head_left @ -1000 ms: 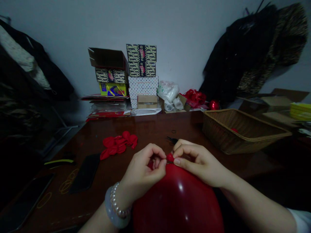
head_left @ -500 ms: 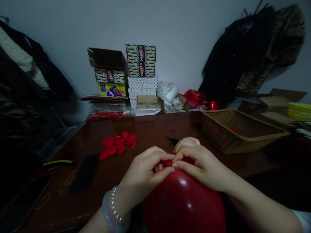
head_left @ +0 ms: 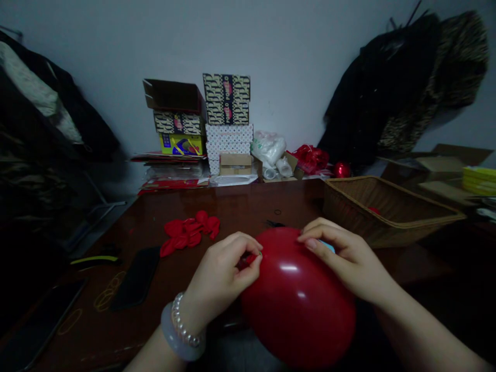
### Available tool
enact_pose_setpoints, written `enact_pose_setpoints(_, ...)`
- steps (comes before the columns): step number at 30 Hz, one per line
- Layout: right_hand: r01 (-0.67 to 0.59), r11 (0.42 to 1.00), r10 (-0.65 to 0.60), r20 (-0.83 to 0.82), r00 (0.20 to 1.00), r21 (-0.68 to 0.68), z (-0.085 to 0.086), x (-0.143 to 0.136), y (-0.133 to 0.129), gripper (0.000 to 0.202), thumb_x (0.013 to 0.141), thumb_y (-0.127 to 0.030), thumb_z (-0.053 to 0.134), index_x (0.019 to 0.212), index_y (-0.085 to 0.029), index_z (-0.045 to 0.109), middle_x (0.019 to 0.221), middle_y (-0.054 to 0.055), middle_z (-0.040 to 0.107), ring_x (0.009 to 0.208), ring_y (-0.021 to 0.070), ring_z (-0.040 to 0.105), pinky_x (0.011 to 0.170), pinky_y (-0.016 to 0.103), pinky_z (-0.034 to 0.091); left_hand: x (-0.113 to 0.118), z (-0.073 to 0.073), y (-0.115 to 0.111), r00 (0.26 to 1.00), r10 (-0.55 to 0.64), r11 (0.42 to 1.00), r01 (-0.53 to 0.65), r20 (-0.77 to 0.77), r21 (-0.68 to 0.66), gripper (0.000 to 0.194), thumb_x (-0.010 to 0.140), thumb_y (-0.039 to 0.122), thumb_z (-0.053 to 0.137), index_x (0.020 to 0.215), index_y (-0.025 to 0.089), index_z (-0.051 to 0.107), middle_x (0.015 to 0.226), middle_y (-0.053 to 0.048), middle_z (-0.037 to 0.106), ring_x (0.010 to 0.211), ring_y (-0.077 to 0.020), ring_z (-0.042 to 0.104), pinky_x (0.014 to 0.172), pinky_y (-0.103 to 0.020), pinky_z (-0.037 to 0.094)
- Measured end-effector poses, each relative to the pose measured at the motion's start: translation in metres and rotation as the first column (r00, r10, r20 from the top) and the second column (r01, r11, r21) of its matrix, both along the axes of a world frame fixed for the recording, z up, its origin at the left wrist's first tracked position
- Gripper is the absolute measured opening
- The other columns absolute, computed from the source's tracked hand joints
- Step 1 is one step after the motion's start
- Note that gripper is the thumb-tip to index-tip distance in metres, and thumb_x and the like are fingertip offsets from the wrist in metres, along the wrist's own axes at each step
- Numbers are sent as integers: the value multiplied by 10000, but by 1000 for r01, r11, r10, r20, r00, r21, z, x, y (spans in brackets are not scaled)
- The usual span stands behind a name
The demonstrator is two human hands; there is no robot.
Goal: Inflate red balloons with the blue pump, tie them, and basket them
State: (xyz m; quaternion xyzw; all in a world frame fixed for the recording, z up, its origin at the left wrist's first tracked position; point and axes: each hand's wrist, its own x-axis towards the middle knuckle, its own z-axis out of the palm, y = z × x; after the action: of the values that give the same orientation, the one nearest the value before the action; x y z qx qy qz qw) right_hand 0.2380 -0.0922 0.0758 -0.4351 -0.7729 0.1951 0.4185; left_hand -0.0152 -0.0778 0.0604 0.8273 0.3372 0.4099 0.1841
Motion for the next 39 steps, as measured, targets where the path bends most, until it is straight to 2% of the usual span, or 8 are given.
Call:
enact_pose_setpoints(3, 113, 993, -109, -126, 986, 24, -20, 22, -8, 258, 890, -468, 581, 1060, -291, 658, 1164, 56, 628, 1123, 248, 578, 973, 377, 450, -3, -2, 2, 997, 80, 997, -80, 13, -22, 67, 826, 131, 591, 833, 193, 612, 906, -28, 678, 841, -141, 636, 733, -247, 503)
enact_pose_setpoints(7, 168, 985, -173, -218, 961, -39, -54, 49, -23, 885, 690, -693, 678, 1433, -337, 353, 1522, 80, 347, 1386, 344, 329, 1119, 513, 307, -6, -9, 8, 969, 220, 974, -210, 114, -90, 36, 846, 210, 601, 837, 193, 631, 918, -39, 689, 846, -155, 649, 745, -267, 519)
enact_pose_setpoints(10, 154, 981, -179, -242, 954, -118, -75, 62, -36, 1180, 563, -824, 636, 1512, -349, 119, 1596, 106, 169, 1419, 390, 249, 1104, 592, 297, -5, -18, 13, 937, 281, 957, -259, 206, -130, 69, 854, 245, 600, 835, 183, 625, 912, -44, 690, 846, -163, 654, 777, -292, 525)
enact_pose_setpoints(14, 135, 977, -157, -131, 979, -163, -90, 68, -50, 1320, 501, -828, 660, 1527, -319, 4, 1608, 132, 86, 1439, 406, 161, 1119, 635, 226, -3, -29, 15, 901, 341, 938, -305, 268, -166, 124, 867, 289, 590, 838, 171, 613, 928, -51, 687, 864, -167, 656, 764, -292, 529)
enact_pose_setpoints(23, 224, 971, -223, 24, 975, -80, -91, 59, -54, 1353, 544, -672, 789, 1530, -274, -47, 1600, 151, 114, 1431, 409, 171, 1104, 624, 285, -8, -40, 14, 917, 283, 945, -216, 282, -245, 156, 876, 287, 591, 981, 173, 607, 1010, -65, 674, 892, -164, 658, 780, -297, 538)
enact_pose_setpoints(28, 216, 975, -216, 0, 976, -58, -87, 58, -53, 1291, 557, -645, 801, 1532, -282, 35, 1600, 143, 113, 1438, 412, 154, 1142, 623, 191, -20, -36, 16, 973, 150, 979, -121, 173, -164, 264, 891, 267, 574, 1145, 201, 602, 1179, -95, 610, 1106, -202, 589, 975, -386, 471)
enact_pose_setpoints(33, 235, 972, -236, -22, 972, -22, -84, 60, -52, 1221, 590, -623, 795, 1525, -283, 87, 1599, 139, 113, 1438, 406, 170, 1142, 625, 195, -26, -29, 12, 1000, -11, 997, 12, 10, -72, 621, 792, 355, 712, 1362, 293, 473, 1401, -115, 437, 1321, -270, 414, 1081, -463, 379)
enact_pose_setpoints(39, 301, 948, -307, 46, 951, 104, -81, 58, -55, 1192, 608, -525, 828, 1522, -295, 97, 1599, 119, 101, 1437, 417, 163, 1126, 647, 238, -17, -36, 7, 977, 45, 997, -31, -210, 70, 870, 738, 441, 745, 1476, 370, 291, 1550, -110, 237, 1405, -328, 277, 1106, -546, 318)
